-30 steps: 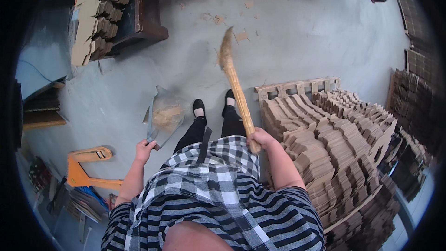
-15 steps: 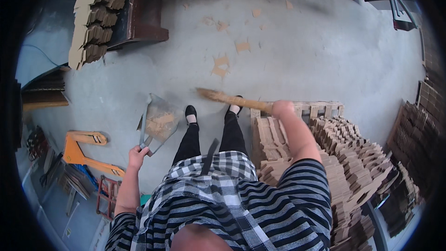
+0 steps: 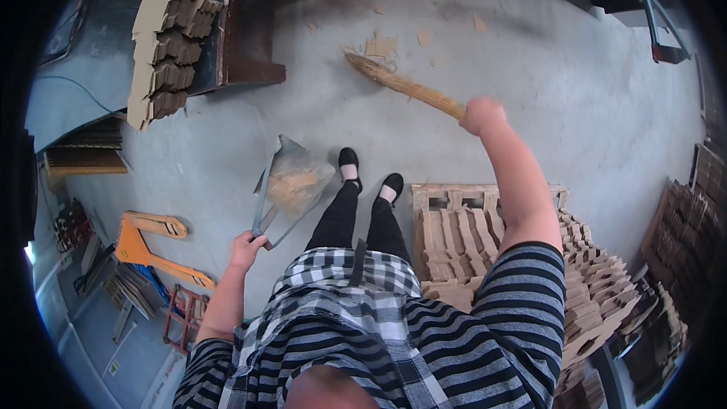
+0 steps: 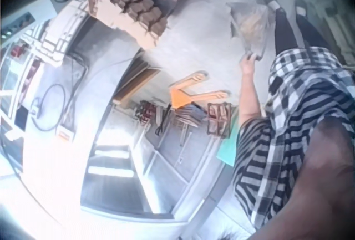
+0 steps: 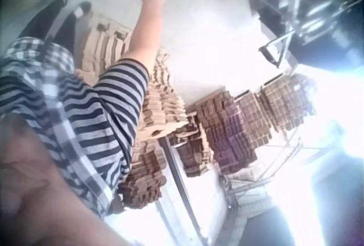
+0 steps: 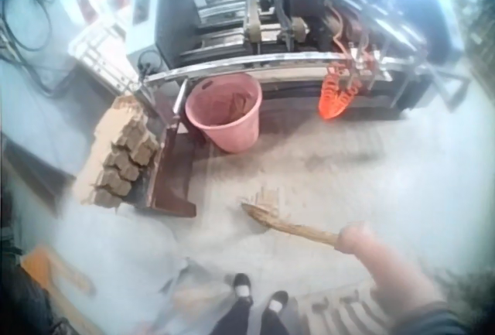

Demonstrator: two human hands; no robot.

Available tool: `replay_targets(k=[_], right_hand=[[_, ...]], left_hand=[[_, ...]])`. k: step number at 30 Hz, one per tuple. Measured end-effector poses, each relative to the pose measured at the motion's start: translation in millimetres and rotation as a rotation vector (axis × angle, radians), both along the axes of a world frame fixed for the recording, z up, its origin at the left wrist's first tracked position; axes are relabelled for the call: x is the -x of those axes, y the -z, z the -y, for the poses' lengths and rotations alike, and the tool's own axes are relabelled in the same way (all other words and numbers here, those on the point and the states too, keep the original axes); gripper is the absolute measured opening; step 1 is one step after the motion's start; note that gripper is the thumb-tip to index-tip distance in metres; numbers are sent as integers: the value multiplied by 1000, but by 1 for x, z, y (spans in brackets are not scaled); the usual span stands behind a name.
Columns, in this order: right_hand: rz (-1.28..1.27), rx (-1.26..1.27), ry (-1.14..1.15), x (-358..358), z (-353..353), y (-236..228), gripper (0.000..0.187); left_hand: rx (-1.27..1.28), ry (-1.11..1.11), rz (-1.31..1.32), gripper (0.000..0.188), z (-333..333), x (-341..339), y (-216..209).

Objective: The person sweeps cardboard debris from the floor into a dustpan and disposes of it in a pink bin. They then pick up flat cardboard pieces, fold them into box shapes, and place them onto a machine conveyor.

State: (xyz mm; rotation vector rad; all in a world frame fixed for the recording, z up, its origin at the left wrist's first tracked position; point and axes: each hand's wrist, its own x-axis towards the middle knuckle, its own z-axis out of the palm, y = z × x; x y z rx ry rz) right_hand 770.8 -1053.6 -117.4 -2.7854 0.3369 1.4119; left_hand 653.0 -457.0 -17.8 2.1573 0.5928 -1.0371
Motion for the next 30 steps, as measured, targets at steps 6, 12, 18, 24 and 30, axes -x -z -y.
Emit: replay_targets(k=[6,12,18,24,30], right_hand=[[-150,-182,25,-8,-86,-15,43],[-185,-135,-23,-44,-121,33,36],[-128,5,146,-85,-51,11,42],[-55,28,232,-27,-37,0,48],[-105,-64,902,203,-91,-65,46]], left_hand=[[-26,25,-8,15,6,-26,37],[61,18,-14,16,11,-72,59],[150,-42,-31,15,16,-84,82],[198,-36,-7,18,39,-113,78],[199,40,11,20,38,-125,87]])
